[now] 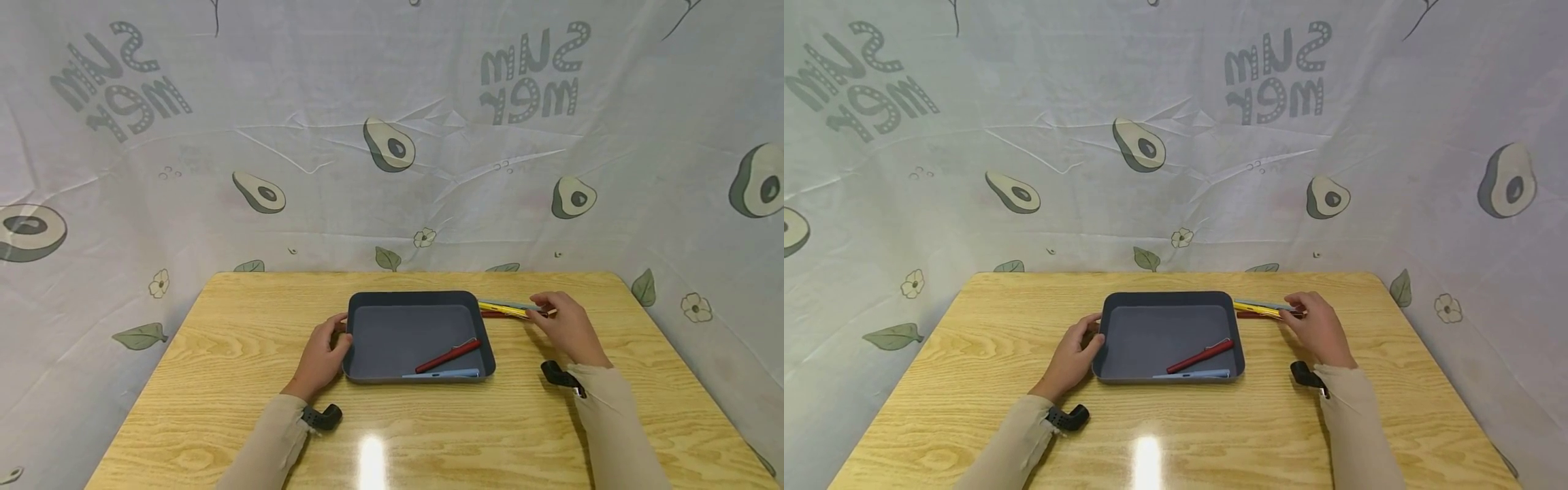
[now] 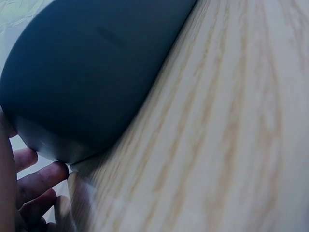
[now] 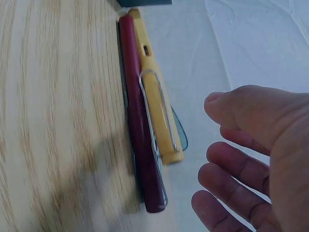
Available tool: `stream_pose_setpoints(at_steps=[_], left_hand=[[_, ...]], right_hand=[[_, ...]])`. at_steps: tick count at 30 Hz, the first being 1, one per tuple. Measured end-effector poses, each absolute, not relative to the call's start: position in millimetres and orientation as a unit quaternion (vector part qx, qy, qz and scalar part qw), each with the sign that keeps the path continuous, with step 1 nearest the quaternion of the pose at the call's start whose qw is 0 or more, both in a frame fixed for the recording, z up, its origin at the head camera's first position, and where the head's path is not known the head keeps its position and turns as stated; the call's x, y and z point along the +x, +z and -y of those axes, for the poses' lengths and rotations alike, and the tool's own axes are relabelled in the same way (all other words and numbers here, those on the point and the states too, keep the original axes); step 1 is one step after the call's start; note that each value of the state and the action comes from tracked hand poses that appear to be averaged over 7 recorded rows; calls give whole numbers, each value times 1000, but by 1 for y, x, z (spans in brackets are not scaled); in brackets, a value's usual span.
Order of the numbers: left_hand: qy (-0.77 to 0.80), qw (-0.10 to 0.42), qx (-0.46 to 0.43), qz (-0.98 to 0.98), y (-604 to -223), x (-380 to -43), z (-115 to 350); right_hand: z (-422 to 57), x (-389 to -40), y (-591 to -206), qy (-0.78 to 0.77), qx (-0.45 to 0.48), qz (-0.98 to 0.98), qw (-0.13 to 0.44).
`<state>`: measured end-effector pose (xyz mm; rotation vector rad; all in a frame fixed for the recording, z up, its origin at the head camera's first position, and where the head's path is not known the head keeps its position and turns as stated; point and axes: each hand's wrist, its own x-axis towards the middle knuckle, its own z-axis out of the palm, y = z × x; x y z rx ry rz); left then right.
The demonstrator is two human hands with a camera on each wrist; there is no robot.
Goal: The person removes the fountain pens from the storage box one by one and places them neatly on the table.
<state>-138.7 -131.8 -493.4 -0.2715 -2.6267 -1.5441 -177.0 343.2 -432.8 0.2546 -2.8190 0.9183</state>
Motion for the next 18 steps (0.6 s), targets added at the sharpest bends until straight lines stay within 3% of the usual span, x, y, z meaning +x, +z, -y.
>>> stream_pose_setpoints(at_steps=[18], left_hand=[[-508,34,-83,857,-492,-137,133]], right_hand=[[-312,-176,-415,329,139,932,63]])
